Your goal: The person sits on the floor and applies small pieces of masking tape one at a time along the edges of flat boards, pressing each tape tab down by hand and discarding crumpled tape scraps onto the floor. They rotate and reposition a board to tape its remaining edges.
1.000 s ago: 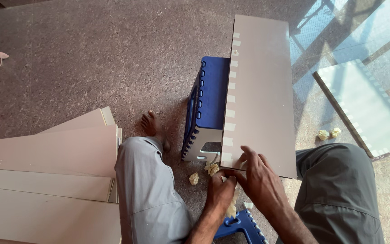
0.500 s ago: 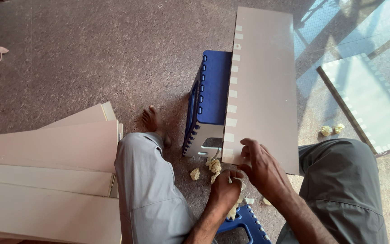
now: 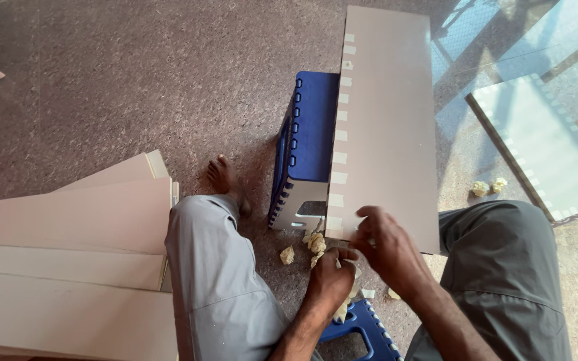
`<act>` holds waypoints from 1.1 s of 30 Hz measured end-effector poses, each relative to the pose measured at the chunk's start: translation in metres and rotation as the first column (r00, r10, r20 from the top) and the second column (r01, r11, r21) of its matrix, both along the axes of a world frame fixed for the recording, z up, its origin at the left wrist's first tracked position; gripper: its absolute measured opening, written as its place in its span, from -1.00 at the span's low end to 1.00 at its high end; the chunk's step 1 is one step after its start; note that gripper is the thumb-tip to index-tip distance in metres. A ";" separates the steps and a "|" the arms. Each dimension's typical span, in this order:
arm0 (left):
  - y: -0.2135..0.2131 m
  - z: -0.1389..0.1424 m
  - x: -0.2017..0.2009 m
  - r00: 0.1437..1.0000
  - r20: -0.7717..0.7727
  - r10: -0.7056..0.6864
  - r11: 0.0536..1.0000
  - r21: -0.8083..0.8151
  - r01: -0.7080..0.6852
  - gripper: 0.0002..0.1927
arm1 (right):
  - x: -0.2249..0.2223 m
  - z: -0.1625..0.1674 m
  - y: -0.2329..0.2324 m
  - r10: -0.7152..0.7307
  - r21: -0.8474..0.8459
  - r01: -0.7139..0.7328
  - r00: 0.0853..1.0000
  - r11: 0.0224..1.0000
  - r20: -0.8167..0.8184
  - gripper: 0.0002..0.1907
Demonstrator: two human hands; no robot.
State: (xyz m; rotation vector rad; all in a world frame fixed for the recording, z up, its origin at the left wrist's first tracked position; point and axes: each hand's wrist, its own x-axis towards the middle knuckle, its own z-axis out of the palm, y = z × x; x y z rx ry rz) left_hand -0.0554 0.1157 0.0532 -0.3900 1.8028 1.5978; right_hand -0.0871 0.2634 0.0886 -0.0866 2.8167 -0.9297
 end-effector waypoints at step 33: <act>-0.014 0.002 -0.006 0.946 0.150 0.286 0.895 0.310 -0.320 -0.60 | 0.040 -0.012 -0.001 -0.264 -0.509 0.353 0.934 0.785 0.240 -0.80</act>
